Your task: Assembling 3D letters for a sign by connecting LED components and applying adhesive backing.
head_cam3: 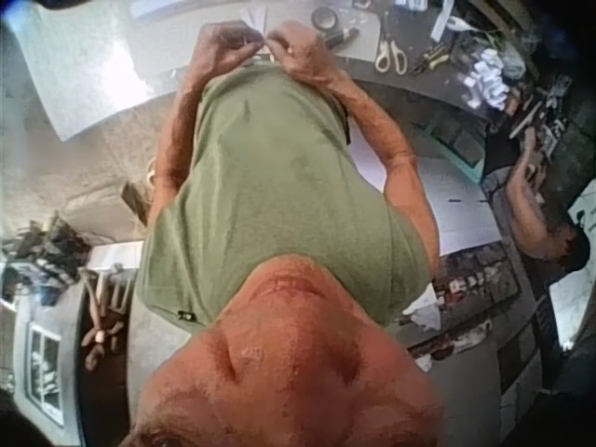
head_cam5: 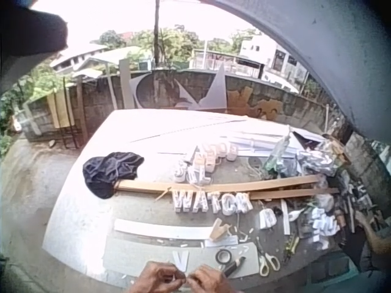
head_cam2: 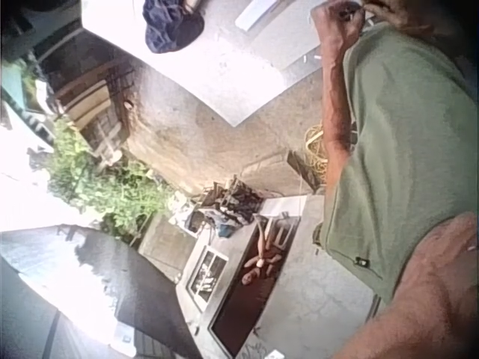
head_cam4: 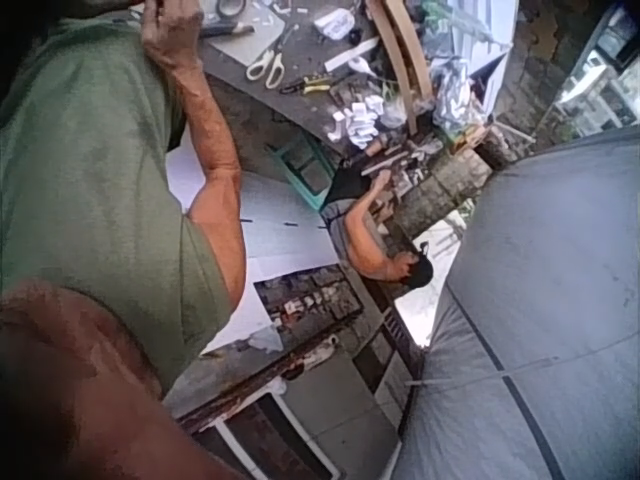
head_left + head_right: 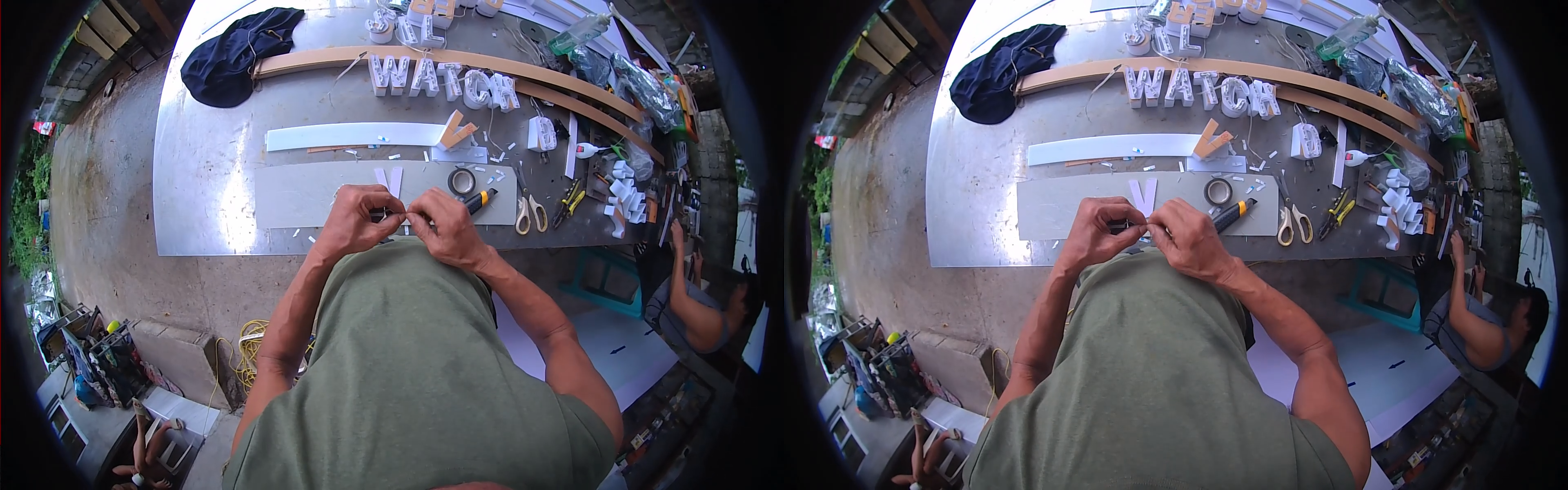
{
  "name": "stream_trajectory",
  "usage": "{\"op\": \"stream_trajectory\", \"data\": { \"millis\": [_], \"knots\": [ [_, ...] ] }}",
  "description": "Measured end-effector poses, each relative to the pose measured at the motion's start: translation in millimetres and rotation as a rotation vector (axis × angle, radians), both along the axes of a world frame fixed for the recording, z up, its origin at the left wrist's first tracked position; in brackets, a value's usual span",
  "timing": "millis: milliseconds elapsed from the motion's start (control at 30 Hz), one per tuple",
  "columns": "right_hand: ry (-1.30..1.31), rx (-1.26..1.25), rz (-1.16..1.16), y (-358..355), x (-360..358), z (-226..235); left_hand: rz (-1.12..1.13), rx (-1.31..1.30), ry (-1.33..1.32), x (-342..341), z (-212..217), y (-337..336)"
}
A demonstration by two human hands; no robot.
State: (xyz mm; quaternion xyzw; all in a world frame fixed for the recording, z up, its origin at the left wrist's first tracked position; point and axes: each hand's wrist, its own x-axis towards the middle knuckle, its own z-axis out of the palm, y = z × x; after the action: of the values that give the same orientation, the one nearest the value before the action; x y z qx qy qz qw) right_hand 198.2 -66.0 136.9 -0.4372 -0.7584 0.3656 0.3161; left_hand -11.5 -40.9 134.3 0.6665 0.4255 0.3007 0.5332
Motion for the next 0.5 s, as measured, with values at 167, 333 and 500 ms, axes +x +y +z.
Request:
{"op": "stream_trajectory", "data": {
  "millis": [167, 333, 500],
  "knots": [
    [0.750, -1.322, -0.102, 5.2, 13.1, -25.1, 0.006, 0.161, 0.063, 6.1, 4.7, -2.7],
    [0.194, -0.425, -0.100, 2.6, -0.1, 5.5, 0.077, -0.125, -0.017, -1.5, -4.5, 5.6],
    [0.012, 0.266, 0.057, 8.3, 2.7, -8.0, 0.075, -0.328, -0.114, -1.5, -11.4, 7.4]
  ]
}}
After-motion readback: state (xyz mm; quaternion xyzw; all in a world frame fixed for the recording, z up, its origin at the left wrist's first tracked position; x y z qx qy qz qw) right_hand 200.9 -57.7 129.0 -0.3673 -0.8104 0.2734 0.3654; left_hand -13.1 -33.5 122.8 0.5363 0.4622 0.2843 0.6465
